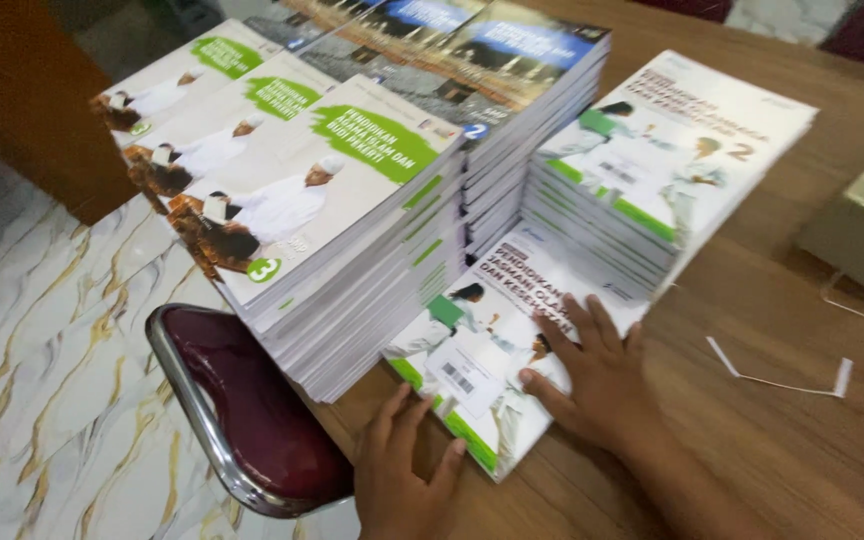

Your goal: Labeling and organizing a stack of library books using labels, tape, and a ruler.

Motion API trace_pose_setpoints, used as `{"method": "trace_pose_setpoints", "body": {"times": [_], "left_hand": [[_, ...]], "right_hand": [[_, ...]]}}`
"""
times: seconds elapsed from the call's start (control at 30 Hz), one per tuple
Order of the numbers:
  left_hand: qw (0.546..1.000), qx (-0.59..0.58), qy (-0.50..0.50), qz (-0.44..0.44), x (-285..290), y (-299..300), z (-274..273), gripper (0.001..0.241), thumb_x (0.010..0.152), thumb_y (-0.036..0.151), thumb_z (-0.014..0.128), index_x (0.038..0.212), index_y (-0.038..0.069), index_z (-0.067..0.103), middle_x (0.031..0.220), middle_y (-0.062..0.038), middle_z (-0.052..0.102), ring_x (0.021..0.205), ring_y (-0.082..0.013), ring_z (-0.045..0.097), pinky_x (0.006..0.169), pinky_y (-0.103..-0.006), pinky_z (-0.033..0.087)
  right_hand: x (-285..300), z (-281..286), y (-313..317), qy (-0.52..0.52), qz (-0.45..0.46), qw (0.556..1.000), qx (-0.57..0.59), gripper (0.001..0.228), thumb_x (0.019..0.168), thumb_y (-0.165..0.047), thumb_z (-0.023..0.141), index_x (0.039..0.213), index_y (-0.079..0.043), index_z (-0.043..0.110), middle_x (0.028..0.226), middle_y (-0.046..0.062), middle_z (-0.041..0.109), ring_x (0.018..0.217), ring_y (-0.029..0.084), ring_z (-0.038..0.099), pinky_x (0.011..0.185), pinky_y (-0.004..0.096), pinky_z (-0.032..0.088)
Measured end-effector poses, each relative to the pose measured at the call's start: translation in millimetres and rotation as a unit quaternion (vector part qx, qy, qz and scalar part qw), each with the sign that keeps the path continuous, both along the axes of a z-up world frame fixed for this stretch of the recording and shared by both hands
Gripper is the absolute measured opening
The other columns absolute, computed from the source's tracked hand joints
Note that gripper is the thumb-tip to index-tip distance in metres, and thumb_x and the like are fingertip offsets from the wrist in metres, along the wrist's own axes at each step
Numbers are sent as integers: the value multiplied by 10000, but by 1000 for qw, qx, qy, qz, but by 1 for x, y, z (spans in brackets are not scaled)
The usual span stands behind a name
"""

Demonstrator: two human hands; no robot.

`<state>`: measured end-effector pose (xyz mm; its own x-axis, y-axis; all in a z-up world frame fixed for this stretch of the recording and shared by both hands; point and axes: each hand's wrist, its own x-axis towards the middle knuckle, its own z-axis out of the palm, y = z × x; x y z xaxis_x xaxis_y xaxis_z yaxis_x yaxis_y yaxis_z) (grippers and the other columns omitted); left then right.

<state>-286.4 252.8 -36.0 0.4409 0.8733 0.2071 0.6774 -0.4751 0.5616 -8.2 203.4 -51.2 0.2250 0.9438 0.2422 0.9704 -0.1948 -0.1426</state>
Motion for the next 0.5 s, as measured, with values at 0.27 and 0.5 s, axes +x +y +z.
{"method": "trace_pose_setpoints", "body": {"times": [0.27,0.5], "left_hand": [[969,215,-102,-62,-5,3,-23,611,747,297,835,1276,45,661,1368,-212,603,1157,-359,644,963,-442,526],[904,259,-202,-274,74,-39,-3,588,691,215,867,1230,66,685,1302,-161,636,1189,-314,691,1026,-391,586]], "right_hand": [[-10,4,-22,141,-80,976,146,740,979,-613,426,1487,-74,425,1646,270,245,1509,459,204,1178,623,212],[-3,59,-98,430,-120,892,74,750,954,-602,374,1539,-137,309,1706,218,-22,1554,451,45,1171,698,164]]}}
